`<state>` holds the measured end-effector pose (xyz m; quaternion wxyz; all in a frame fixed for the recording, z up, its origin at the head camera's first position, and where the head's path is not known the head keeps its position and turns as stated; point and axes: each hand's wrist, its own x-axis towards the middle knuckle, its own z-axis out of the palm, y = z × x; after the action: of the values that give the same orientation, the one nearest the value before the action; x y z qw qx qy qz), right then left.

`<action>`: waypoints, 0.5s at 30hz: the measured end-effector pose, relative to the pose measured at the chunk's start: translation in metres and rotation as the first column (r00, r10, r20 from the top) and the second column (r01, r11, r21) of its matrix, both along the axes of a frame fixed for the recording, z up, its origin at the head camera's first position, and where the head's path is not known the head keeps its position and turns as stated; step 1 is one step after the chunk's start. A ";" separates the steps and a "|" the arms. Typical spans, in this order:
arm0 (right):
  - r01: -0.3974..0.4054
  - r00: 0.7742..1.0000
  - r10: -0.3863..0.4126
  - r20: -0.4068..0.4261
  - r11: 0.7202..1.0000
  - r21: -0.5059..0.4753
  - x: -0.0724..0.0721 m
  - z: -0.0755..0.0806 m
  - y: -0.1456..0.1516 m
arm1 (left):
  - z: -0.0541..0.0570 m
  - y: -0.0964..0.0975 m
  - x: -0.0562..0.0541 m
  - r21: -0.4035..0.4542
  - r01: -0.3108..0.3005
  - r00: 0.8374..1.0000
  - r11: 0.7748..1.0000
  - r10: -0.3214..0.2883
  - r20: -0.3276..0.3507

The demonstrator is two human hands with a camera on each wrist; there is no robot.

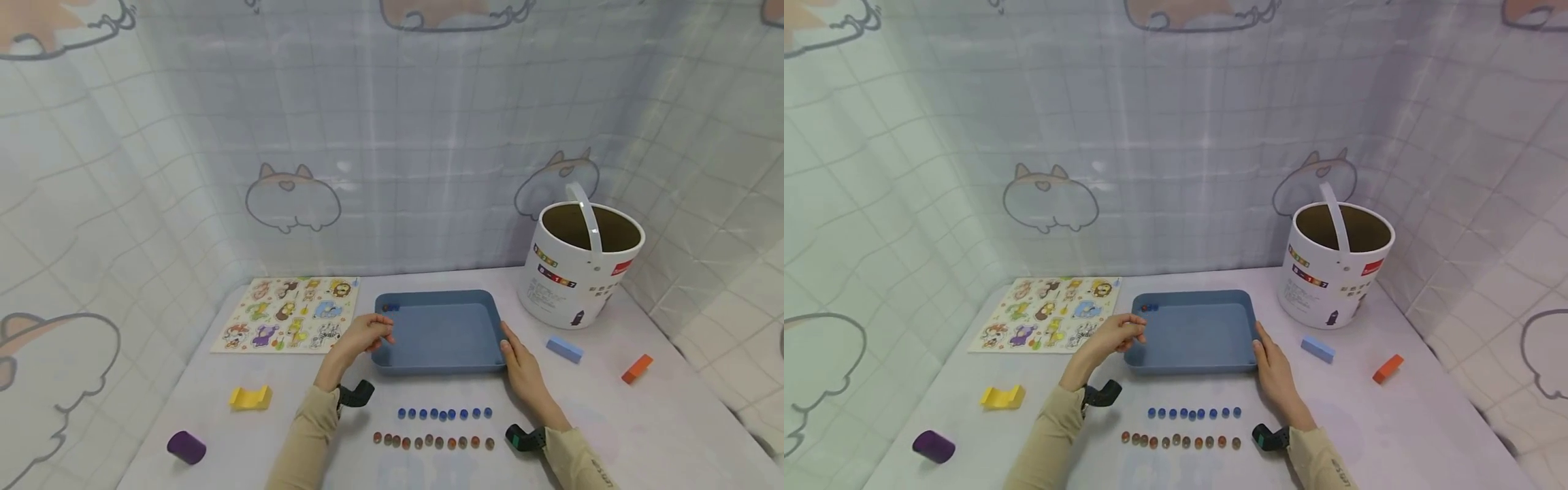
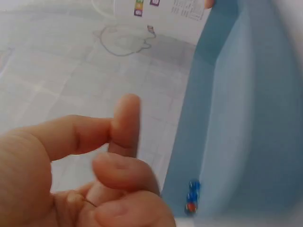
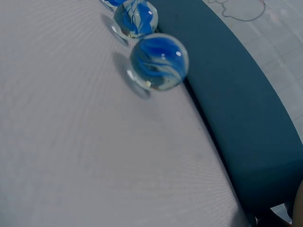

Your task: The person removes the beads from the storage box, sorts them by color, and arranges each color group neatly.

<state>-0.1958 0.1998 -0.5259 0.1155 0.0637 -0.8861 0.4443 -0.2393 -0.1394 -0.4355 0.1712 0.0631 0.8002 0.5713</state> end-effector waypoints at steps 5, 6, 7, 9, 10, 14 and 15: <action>-0.005 1.000 0.005 0.021 1.000 0.004 -0.001 0.001 0.000 | -0.005 -0.031 0.043 -0.063 0.003 0.999 0.998 -0.006 -0.042; -0.005 1.000 0.004 0.026 1.000 0.006 -0.001 0.001 0.001 | -0.007 -0.036 0.051 -0.089 0.011 0.999 0.996 -0.016 -0.052; -0.006 1.000 0.005 0.029 1.000 0.009 -0.001 0.002 0.000 | -0.010 -0.041 0.061 -0.120 0.021 0.998 0.993 -0.029 -0.060; -0.009 0.999 0.008 0.034 1.000 0.016 -0.001 0.002 -0.001 | -0.016 -0.048 0.079 -0.197 0.050 0.995 0.979 -0.067 -0.078; -0.007 0.999 0.006 0.034 1.000 0.021 -0.001 0.002 0.000 | -0.019 -0.050 0.087 -0.234 0.076 0.991 0.969 -0.098 -0.086; -0.014 0.999 0.013 0.043 1.000 0.022 -0.001 0.003 0.001 | -0.032 -0.049 0.111 -0.327 0.158 0.978 0.932 -0.195 -0.081; -0.015 0.999 0.014 0.045 1.000 0.021 -0.001 0.003 0.001 | -0.034 -0.048 0.115 -0.338 0.167 0.975 0.926 -0.206 -0.082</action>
<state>-0.1963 0.2005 -0.5226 0.0915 0.0614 -0.8927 0.4369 -0.1242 -0.1872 -0.4695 0.1863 0.1425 0.8831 0.4063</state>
